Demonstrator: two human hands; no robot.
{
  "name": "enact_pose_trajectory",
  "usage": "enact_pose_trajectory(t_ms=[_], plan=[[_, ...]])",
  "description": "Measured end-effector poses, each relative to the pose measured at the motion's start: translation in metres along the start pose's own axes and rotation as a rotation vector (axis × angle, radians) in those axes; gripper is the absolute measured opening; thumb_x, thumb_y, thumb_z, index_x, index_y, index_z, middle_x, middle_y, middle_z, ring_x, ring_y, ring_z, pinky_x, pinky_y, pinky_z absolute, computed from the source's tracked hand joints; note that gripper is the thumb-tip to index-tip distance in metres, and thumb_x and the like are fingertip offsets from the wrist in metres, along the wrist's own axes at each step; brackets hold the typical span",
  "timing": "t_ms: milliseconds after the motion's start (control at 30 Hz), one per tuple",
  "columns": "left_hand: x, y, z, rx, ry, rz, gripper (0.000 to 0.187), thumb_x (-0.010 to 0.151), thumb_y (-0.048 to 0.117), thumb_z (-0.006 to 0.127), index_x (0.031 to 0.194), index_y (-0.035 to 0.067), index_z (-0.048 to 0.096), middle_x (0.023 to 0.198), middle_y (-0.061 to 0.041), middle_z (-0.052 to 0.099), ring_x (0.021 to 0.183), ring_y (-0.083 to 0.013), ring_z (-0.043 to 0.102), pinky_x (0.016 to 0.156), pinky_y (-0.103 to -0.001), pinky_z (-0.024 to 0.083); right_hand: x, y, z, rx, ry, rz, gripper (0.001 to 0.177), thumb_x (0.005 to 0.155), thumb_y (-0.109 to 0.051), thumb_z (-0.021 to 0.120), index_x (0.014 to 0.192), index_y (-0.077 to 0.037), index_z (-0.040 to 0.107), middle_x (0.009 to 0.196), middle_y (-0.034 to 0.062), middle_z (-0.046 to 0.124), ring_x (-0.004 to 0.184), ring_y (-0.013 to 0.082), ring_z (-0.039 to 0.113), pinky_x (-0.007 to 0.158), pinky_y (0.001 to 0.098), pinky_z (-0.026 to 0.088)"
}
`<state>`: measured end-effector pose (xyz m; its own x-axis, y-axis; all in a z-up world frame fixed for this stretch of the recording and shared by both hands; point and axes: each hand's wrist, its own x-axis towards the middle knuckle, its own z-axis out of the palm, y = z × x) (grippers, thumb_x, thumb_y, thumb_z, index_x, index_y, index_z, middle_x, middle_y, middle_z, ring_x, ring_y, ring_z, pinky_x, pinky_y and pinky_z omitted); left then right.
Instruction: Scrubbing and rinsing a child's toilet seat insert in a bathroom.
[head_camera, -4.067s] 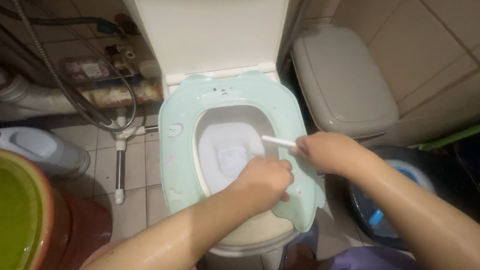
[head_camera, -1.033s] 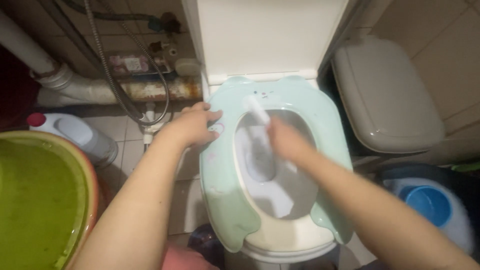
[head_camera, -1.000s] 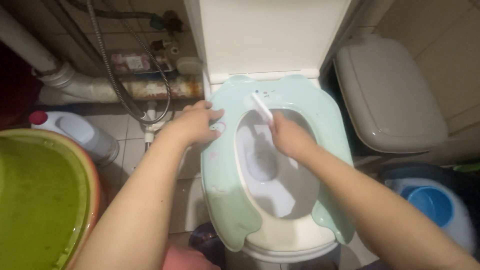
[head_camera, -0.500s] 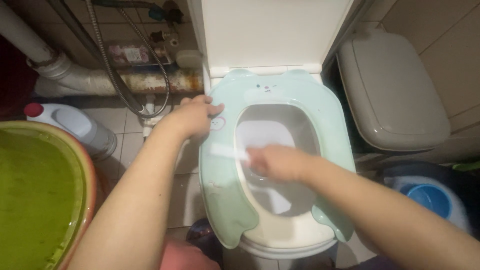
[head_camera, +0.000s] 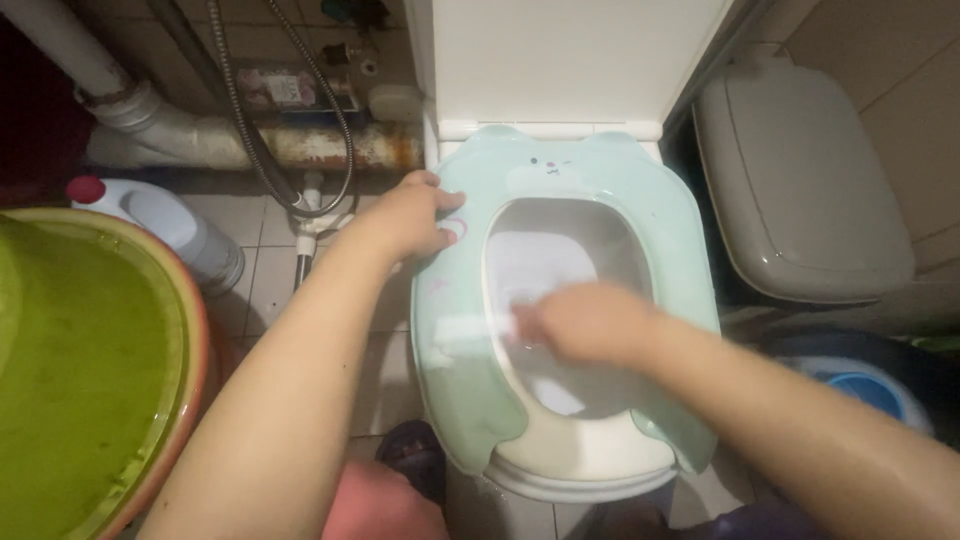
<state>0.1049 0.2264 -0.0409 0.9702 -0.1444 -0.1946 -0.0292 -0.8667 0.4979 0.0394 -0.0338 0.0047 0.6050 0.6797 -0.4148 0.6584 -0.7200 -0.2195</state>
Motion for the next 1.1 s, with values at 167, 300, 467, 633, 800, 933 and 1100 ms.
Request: enact_pose_trajectory(t_ms=[167,300,467,633,800,933,1100], plan=[[0.002,-0.003,0.005,-0.078,0.035,0.031,0.058,0.083,0.033,0.078,0.138,0.023,0.064,0.159,-0.016,0.039,0.134,-0.0361,0.054,0.112,-0.039,0.043,0.003,0.002,-0.018,-0.004,0.034,0.080,0.032,0.100,-0.043,0.048,0.100,-0.016,0.065,0.086,0.0152,0.073,0.083,0.0402,0.070,0.073,0.0547,0.053],[0.001,-0.008,0.007,-0.114,0.057,0.056,0.059,0.079,0.026,0.081,0.136,0.021,0.066,0.157,-0.017,0.040,0.132,-0.0352,0.055,0.110,-0.037,0.045,-0.028,-0.042,-0.023,-0.021,-0.194,-0.163,0.035,0.098,-0.046,0.051,0.096,-0.015,0.066,0.085,0.0157,0.073,0.084,0.0396,0.070,0.076,0.0533,0.053],[-0.002,-0.003,0.004,-0.107,0.078,0.051,0.060,0.074,0.021,0.085,0.132,0.021,0.069,0.153,-0.014,0.044,0.130,-0.0332,0.056,0.110,-0.037,0.045,0.013,0.004,-0.015,-0.042,0.051,0.035,0.031,0.100,-0.040,0.049,0.103,-0.016,0.068,0.088,0.0153,0.073,0.085,0.0402,0.070,0.074,0.0551,0.053],[-0.003,0.004,0.000,-0.055,0.090,0.032,0.059,0.073,0.022,0.087,0.130,0.022,0.071,0.150,-0.014,0.047,0.131,-0.0333,0.055,0.110,-0.037,0.044,-0.002,-0.021,-0.004,-0.002,-0.095,0.018,0.031,0.098,-0.041,0.052,0.102,-0.016,0.070,0.090,0.0140,0.074,0.087,0.0382,0.071,0.076,0.0529,0.054],[-0.002,0.003,-0.002,-0.048,0.068,0.013,0.058,0.073,0.023,0.087,0.129,0.022,0.071,0.148,-0.012,0.050,0.129,-0.0329,0.057,0.109,-0.038,0.045,-0.001,-0.013,0.004,0.030,0.036,-0.180,0.027,0.098,-0.034,0.050,0.107,-0.018,0.069,0.090,0.0163,0.074,0.084,0.0386,0.072,0.073,0.0525,0.056],[0.001,0.003,0.002,-0.037,0.092,0.040,0.058,0.073,0.023,0.087,0.129,0.021,0.071,0.147,-0.013,0.050,0.130,-0.0331,0.056,0.110,-0.038,0.045,0.014,-0.014,-0.017,-0.082,-0.001,0.118,0.030,0.100,-0.038,0.048,0.108,-0.016,0.066,0.087,0.0144,0.073,0.082,0.0379,0.072,0.070,0.0536,0.057],[-0.002,0.007,-0.001,-0.056,0.083,0.015,0.059,0.072,0.021,0.087,0.129,0.021,0.071,0.148,-0.012,0.049,0.129,-0.0327,0.056,0.108,-0.038,0.046,-0.013,-0.031,0.027,-0.247,-0.066,-0.399,0.024,0.095,-0.021,0.048,0.106,-0.009,0.065,0.088,0.0146,0.074,0.082,0.0351,0.074,0.066,0.0480,0.060]])
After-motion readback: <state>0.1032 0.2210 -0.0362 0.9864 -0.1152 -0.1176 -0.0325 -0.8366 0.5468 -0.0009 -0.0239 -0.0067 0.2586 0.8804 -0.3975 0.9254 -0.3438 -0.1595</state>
